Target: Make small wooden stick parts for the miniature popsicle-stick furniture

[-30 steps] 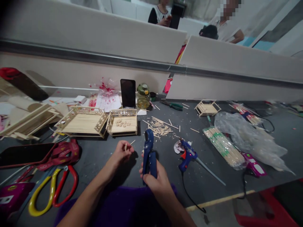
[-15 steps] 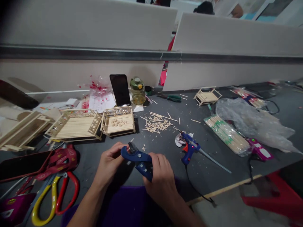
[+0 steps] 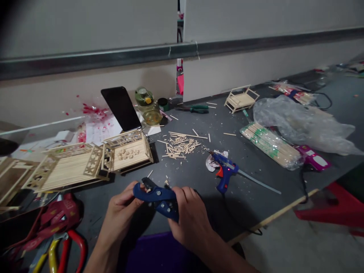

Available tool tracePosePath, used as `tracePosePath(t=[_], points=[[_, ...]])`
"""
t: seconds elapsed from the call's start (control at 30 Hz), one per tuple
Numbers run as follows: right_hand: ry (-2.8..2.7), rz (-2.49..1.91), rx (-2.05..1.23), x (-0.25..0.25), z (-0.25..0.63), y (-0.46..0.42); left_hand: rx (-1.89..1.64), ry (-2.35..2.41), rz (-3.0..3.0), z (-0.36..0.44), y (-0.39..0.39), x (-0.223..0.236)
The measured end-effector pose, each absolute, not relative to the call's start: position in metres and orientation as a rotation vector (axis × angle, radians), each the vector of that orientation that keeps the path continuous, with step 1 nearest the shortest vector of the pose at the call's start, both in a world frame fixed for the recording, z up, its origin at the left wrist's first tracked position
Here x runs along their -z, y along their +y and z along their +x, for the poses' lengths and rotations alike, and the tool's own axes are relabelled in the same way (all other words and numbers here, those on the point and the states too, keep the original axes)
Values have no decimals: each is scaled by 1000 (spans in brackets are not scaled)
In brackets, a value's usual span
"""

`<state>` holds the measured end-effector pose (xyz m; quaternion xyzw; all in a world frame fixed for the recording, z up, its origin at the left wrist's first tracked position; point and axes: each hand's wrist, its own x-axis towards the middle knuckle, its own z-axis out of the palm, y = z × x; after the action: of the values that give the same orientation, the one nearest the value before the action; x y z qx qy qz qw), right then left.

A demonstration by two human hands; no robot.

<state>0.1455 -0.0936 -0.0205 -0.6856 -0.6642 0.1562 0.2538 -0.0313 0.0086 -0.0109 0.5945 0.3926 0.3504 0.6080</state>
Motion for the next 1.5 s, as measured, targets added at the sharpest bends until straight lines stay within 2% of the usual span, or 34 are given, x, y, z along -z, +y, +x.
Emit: tracePosePath(t=[0.27, 0.57, 0.97, 1.23, 1.43, 1.5], points=[[-1787, -1780, -437, 22, 146, -96, -785, 944, 1468, -30, 7, 4], [-1746, -1767, -621, 22, 144, -97, -773, 953, 1514, -30, 1, 0], [-1892, -1842, -473, 26, 155, -115, -667, 961, 1554, -23, -6, 4], [-1913, -1881, -651, 26, 164, -106, -610, 977, 1514, -20, -3, 15], [-1958, -1858, -386, 26, 166, -106, -604, 964, 1492, -19, -3, 11], [-1963, -1872, -402, 28, 165, -103, -610, 996, 1501, -18, -2, 13]])
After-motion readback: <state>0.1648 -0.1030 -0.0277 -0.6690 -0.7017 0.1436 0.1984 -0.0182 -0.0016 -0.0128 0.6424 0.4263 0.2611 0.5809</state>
